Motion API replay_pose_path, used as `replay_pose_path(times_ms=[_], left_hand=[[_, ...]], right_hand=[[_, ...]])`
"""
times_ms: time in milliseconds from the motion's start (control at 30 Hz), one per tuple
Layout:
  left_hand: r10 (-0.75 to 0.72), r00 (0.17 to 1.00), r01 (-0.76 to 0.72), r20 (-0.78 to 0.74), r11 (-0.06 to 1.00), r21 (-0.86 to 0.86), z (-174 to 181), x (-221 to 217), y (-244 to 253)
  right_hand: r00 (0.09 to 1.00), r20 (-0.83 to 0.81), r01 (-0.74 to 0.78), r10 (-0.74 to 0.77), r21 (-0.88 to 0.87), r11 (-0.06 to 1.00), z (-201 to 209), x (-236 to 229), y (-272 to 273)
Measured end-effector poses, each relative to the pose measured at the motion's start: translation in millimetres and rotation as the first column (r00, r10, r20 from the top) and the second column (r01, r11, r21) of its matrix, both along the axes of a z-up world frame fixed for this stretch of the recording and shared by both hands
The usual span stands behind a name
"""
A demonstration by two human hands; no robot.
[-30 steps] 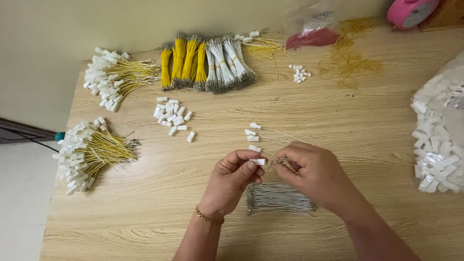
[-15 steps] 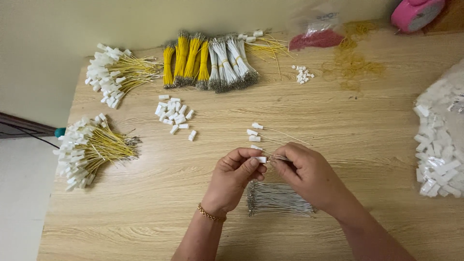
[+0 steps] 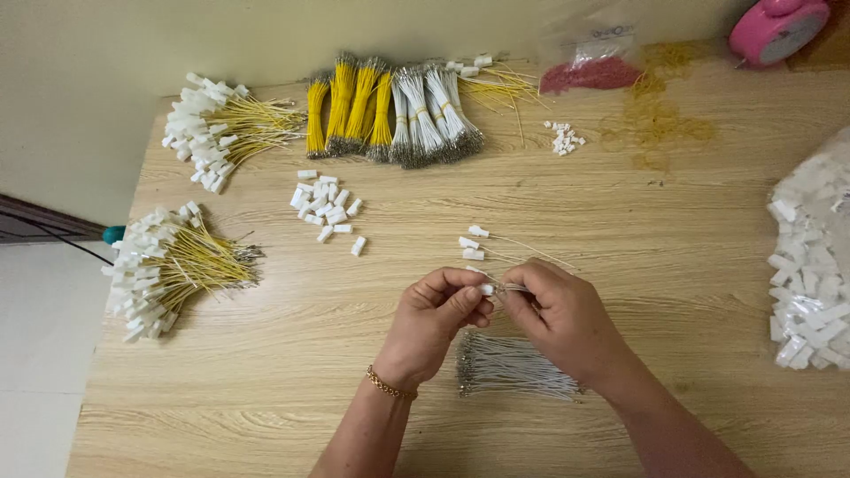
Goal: Assembling white plastic connectors onto small metal pins and wires.
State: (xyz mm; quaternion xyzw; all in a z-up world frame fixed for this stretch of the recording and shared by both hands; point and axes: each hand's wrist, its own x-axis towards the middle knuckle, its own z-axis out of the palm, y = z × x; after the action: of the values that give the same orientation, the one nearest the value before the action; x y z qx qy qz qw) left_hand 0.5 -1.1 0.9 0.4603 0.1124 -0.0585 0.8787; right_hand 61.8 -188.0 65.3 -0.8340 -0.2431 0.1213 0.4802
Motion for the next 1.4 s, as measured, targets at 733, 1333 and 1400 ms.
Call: replay_pose_path(times_ms=[733,1333,1400], left_hand=[[0.157,0.926,-0.338,0.344,-0.065,0.939,-30,26,69],[0.199,0.98,-0.153,0.029,0.642,0.751,-4,13,23],[0.108,0.993,-0.117,0.045,0.914,0.388,-3,9,7]], right_hand=[[0.978,-0.054,0.209,-0.202,0.183,0.961,-29,29,-29],[0.947,-0.311,0.159,-0.084,0.222,0.962,-39,13,-17],[0.94,-0.324,0.159,-0.103,0.151,0.976,-26,10,-16]])
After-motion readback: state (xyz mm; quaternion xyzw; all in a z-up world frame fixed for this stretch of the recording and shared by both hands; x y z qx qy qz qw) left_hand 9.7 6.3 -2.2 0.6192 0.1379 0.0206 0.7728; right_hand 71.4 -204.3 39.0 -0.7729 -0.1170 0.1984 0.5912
